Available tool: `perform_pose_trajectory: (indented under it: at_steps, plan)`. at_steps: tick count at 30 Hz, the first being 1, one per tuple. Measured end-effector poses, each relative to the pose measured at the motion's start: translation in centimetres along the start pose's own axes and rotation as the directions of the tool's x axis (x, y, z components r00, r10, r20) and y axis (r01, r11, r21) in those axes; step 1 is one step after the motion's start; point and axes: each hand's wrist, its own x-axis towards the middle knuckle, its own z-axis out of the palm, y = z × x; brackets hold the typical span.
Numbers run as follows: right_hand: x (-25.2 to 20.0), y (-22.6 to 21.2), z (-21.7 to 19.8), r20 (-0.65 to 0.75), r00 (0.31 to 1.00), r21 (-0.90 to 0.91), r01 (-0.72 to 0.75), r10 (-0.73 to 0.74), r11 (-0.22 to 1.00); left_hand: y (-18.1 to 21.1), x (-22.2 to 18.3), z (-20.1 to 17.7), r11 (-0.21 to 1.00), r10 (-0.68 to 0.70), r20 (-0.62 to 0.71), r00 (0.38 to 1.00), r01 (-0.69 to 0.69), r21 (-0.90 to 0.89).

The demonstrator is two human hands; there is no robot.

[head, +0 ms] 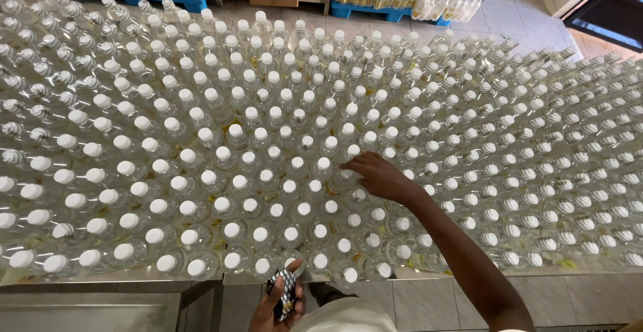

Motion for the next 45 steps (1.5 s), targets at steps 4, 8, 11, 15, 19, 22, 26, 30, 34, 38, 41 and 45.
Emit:
perform_pose_trajectory:
  at_steps: [4, 8, 11, 15, 19, 22, 26, 30, 34, 38, 41, 45]
  plan:
    - [0.2, -0.7, -0.5, 0.07, 0.995, 0.044, -0.079, 0.076, 0.996, 0.1, -0.1, -0.2, 1.0, -0.027, -0.051, 0.998, 0.027, 0.002]
    - [0.6, -0.2, 0.0, -0.034, 0.998, 0.101, -0.046, 0.049, 0.994, -0.2, 0.3, -1.2, 0.999, -0.01, 0.004, 1.0, 0.01, -0.036]
    - [0.7, -0.1, 0.1, -0.035, 0.996, 0.12, -0.08, 0.085, 0.99, 0.1, 0.1, -1.1, 1.0, -0.008, -0.01, 1.0, 0.008, -0.002]
    - [0.8, -0.3, 0.2, 0.006, 0.989, 0.152, -0.145, 0.146, 0.978, -0.9, 1.5, -4.5, 0.987, -0.058, 0.114, 0.992, 0.074, -0.142]
    - [1.0, -1.9, -1.2, 0.043, 0.985, 0.088, -0.169, 0.166, 0.982, 0.5, 0.3, -1.1, 0.996, -0.071, 0.003, 0.997, 0.071, -0.062]
    - [0.4, -5.2, -2.6, 0.111, 0.978, 0.006, -0.18, 0.178, 0.984, 1.2, -1.3, 3.1, 0.998, -0.041, -0.131, 0.99, 0.048, 0.051]
    - [-1.1, -14.2, -2.9, -0.015, 0.988, 0.331, -0.139, 0.153, 0.933, 1.6, -2.3, 7.0, 0.989, 0.045, -0.036, 0.998, -0.039, 0.141]
    - [-4.4, -22.2, -2.6, 0.089, 0.971, 0.569, 0.135, -0.224, 0.811, 2.0, -5.0, 11.1, 0.936, 0.041, -0.216, 0.975, 0.039, 0.349]
    - [-5.9, -23.5, 0.9, -0.022, 0.969, 0.647, 0.202, -0.247, 0.735, 0.7, -6.5, 10.4, 0.915, 0.087, 0.017, 0.996, -0.087, 0.394]
    - [-7.2, -24.9, 1.8, 0.021, 0.987, 0.749, 0.091, -0.161, 0.656, 0.3, -7.5, 8.9, 0.904, -0.03, -0.015, 0.999, 0.034, 0.425]
    - [-7.9, -25.8, 2.9, -0.047, 0.988, 0.752, 0.132, -0.147, 0.646, 0.1, -8.3, 8.4, 0.908, -0.046, -0.041, 0.998, 0.058, 0.416]
    - [-9.1, -26.8, 4.8, -0.182, 0.981, 0.707, 0.182, -0.073, 0.683, -0.6, -8.9, 6.2, 0.92, -0.058, -0.091, 0.994, 0.089, 0.382]
